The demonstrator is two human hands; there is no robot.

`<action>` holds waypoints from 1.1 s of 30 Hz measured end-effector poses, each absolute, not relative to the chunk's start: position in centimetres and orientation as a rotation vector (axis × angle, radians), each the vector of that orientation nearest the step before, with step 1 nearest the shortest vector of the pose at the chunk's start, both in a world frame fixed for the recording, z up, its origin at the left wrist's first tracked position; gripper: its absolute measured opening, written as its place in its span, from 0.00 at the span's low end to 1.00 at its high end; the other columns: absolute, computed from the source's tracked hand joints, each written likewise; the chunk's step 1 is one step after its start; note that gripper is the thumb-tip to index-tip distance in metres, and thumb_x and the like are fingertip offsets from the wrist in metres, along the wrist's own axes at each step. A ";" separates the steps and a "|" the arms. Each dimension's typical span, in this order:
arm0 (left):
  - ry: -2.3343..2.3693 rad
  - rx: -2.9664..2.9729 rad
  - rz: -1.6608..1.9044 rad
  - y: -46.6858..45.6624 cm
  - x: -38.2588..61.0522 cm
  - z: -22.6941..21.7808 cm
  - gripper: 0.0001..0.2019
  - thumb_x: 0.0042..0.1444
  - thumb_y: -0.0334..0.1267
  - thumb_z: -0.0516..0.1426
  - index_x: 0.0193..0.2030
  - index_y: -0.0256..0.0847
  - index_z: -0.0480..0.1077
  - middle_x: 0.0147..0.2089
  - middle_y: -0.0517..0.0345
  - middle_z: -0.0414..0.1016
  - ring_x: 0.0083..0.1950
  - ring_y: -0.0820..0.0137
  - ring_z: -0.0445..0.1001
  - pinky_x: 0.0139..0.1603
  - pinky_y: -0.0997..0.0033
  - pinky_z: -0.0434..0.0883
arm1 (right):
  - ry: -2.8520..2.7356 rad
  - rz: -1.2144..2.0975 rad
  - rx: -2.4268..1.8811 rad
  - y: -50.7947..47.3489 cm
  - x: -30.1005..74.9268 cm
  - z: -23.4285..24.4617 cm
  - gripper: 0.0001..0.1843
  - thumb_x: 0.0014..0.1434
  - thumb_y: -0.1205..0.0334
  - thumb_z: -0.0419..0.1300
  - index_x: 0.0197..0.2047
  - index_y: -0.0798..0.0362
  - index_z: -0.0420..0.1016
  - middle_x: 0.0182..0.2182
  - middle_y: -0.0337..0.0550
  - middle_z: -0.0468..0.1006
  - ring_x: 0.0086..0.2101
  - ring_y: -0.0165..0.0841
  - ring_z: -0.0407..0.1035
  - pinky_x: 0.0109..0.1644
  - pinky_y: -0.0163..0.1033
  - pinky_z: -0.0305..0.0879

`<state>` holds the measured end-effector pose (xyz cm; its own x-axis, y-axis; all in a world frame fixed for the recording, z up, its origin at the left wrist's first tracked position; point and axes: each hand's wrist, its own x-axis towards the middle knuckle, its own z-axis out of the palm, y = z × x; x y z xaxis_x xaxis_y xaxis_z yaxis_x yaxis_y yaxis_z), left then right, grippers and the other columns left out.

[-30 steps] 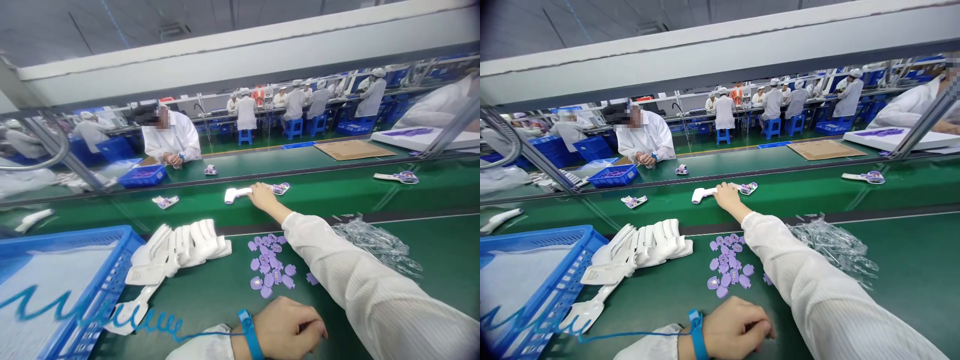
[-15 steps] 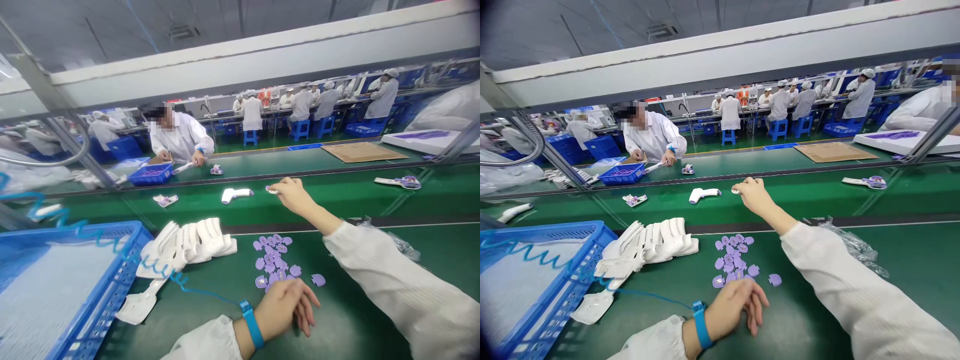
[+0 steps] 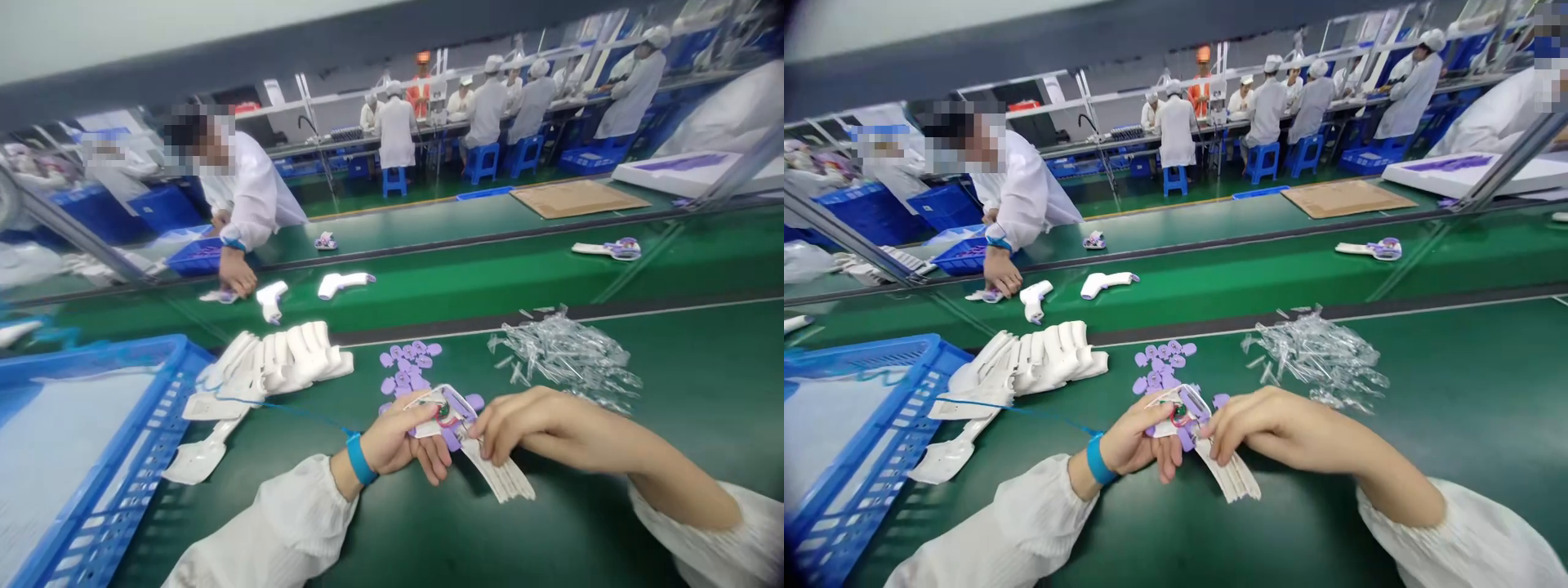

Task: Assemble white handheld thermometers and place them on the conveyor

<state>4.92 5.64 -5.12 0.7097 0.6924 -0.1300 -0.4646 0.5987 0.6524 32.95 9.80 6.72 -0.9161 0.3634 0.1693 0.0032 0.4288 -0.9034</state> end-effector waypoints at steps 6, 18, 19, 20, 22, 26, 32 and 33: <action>0.529 0.707 0.888 4.4 5.4 -2.8 0.24 0.69 0.50 0.66 0.61 0.39 0.64 0.47 0.40 0.88 0.48 0.54 0.90 0.45 0.63 0.86 | -2.022 1.145 -0.715 10.5 33.8 5.1 0.08 0.74 0.57 0.63 0.50 0.45 0.84 0.45 0.46 0.87 0.47 0.40 0.82 0.51 0.45 0.79; 0.757 1.089 0.860 3.0 5.9 -2.2 0.23 0.68 0.56 0.66 0.55 0.39 0.70 0.43 0.50 0.85 0.38 0.65 0.87 0.44 0.66 0.79 | -2.430 1.191 -0.884 10.3 32.9 4.5 0.17 0.74 0.45 0.62 0.55 0.45 0.84 0.46 0.44 0.85 0.44 0.40 0.80 0.46 0.43 0.73; 0.795 1.129 0.849 3.0 5.9 -2.1 0.24 0.67 0.57 0.66 0.55 0.38 0.71 0.41 0.51 0.84 0.34 0.67 0.85 0.41 0.68 0.78 | -2.406 1.132 -0.877 10.2 32.8 4.4 0.16 0.74 0.46 0.63 0.55 0.45 0.83 0.48 0.45 0.84 0.45 0.40 0.79 0.47 0.44 0.74; 0.824 1.175 0.839 2.9 6.0 -1.9 0.24 0.67 0.57 0.66 0.54 0.38 0.72 0.40 0.53 0.84 0.32 0.69 0.84 0.40 0.68 0.77 | -2.362 1.063 -0.869 10.0 32.6 4.3 0.15 0.73 0.48 0.64 0.56 0.45 0.82 0.49 0.46 0.83 0.46 0.40 0.78 0.48 0.44 0.74; 0.860 1.270 0.814 2.9 6.0 -1.6 0.23 0.66 0.57 0.67 0.52 0.38 0.74 0.38 0.54 0.83 0.30 0.70 0.82 0.40 0.69 0.77 | -2.272 0.951 -0.833 9.7 32.0 3.9 0.11 0.73 0.52 0.66 0.54 0.46 0.80 0.47 0.46 0.82 0.46 0.39 0.77 0.48 0.43 0.74; 0.892 1.400 0.760 2.8 5.9 -1.2 0.21 0.67 0.55 0.67 0.50 0.38 0.76 0.32 0.57 0.81 0.30 0.68 0.82 0.39 0.69 0.76 | -2.261 0.965 -0.671 8.8 30.7 3.1 0.08 0.72 0.56 0.68 0.51 0.47 0.78 0.43 0.43 0.81 0.44 0.36 0.76 0.46 0.40 0.74; 0.928 1.440 0.700 2.8 5.8 -0.5 0.17 0.68 0.53 0.64 0.47 0.39 0.75 0.29 0.59 0.80 0.32 0.67 0.82 0.39 0.69 0.75 | -2.285 1.015 -0.584 8.1 30.3 2.9 0.02 0.74 0.61 0.64 0.47 0.48 0.76 0.40 0.41 0.78 0.41 0.33 0.73 0.43 0.38 0.70; 0.930 1.442 0.694 2.8 5.9 -0.4 0.17 0.68 0.53 0.65 0.47 0.39 0.75 0.29 0.60 0.80 0.31 0.67 0.82 0.39 0.69 0.75 | -2.295 1.015 -0.587 8.1 30.3 2.9 0.02 0.75 0.61 0.63 0.46 0.48 0.75 0.39 0.41 0.78 0.40 0.33 0.72 0.43 0.38 0.69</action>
<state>5.88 2.80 -0.42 0.4983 0.8600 -0.1098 0.1393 0.0456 0.9892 30.26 8.09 2.89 -0.7492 0.5850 0.3106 0.1639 0.6180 -0.7689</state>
